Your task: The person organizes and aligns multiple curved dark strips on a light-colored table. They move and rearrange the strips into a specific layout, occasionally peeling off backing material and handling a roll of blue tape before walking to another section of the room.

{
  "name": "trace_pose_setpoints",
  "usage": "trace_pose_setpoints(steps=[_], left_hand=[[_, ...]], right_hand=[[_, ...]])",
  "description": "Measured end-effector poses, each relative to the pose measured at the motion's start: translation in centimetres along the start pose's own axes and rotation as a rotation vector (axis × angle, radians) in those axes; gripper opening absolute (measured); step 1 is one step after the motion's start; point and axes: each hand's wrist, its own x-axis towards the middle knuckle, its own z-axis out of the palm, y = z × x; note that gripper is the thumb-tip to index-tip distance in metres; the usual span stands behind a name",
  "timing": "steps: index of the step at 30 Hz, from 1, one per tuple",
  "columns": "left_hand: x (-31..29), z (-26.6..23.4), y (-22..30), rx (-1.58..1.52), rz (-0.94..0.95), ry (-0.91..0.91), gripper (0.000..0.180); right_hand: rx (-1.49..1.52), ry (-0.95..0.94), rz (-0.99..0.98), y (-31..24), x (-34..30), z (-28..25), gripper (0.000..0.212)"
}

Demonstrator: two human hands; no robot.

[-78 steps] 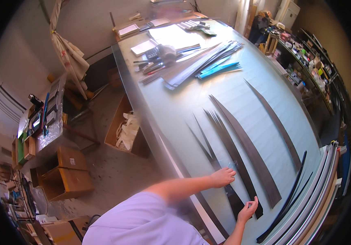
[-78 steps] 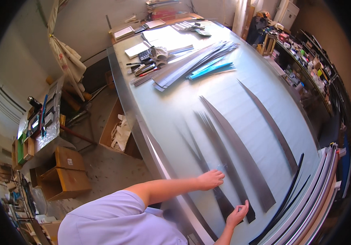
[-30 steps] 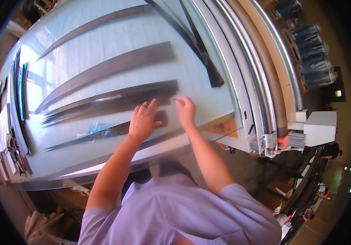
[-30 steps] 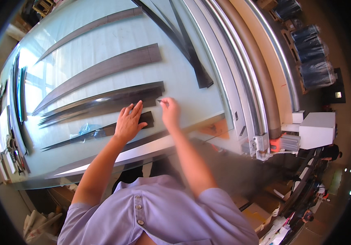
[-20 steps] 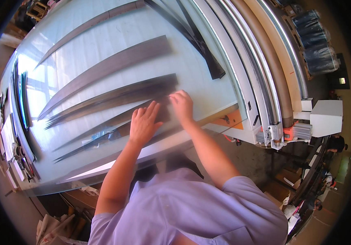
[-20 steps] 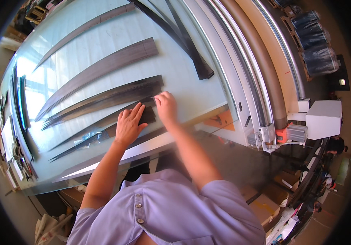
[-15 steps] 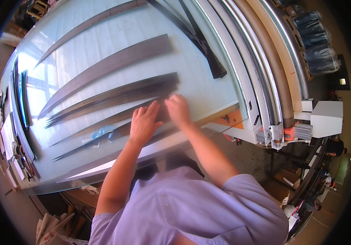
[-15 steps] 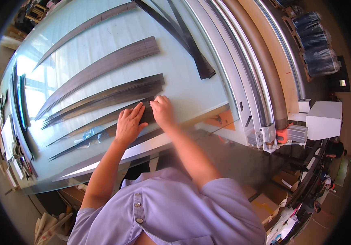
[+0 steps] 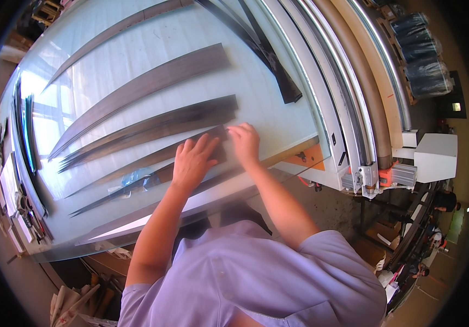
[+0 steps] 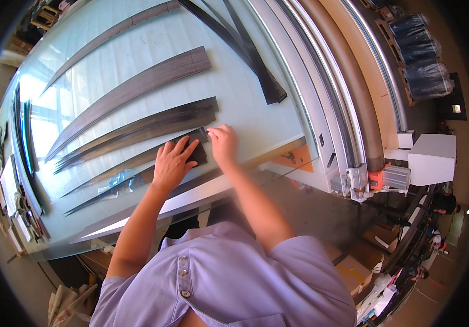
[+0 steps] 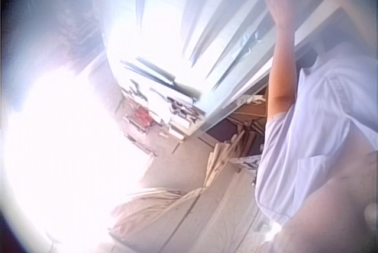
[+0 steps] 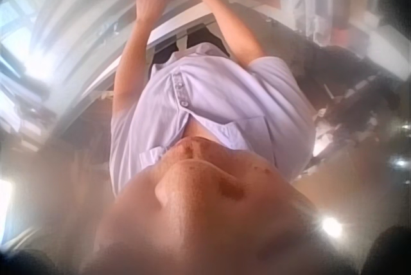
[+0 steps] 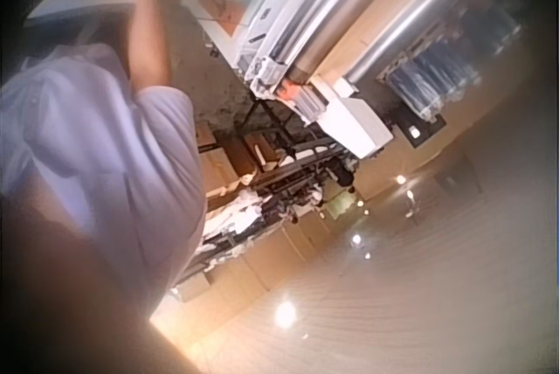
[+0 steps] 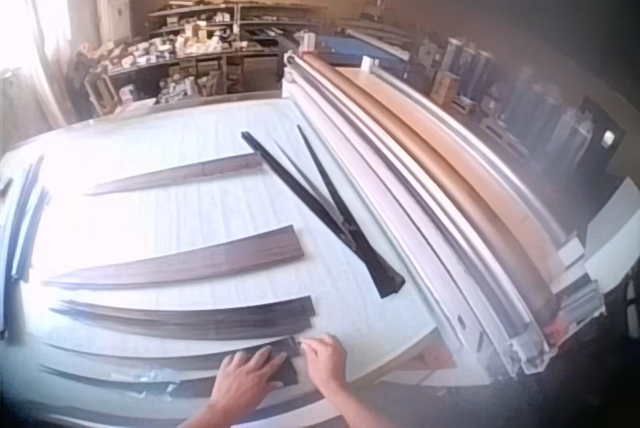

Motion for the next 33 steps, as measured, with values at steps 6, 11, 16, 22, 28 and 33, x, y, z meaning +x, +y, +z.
trace_pose_setpoints(steps=[6, 11, 16, 22, 28, 33], left_hand=[[2.1, 0.0, -0.4, -0.091, 0.089, -0.006, 0.045], [3.2, 0.5, -1.5, -0.14, 0.144, -0.049, 0.043], [3.0, 0.6, -1.6, -0.144, 0.12, -0.046, 0.046], [-5.5, 0.2, -11.4, -0.235, -0.336, 0.41, 0.041], [-8.9, -2.5, -15.3, 0.082, -0.645, 0.635, 0.01], [2.1, -0.6, -2.7, 0.018, -0.024, 0.263, 0.065]], right_hand=[[-0.02, -0.04, -0.063, -0.1, 0.2, 0.6, 0.007], [-0.008, -0.051, -0.054, 0.0, 0.3, 0.9, 0.006], [-0.005, -0.016, -0.062, 0.5, 0.4, 0.9, 0.007], [-0.03, -0.068, -0.159, 1.2, -0.6, 0.1, 0.007], [0.167, -0.101, -0.02, 0.5, -0.2, -0.9, 0.004], [0.351, 0.024, 0.13, -0.3, 2.5, 0.6, 0.006]])
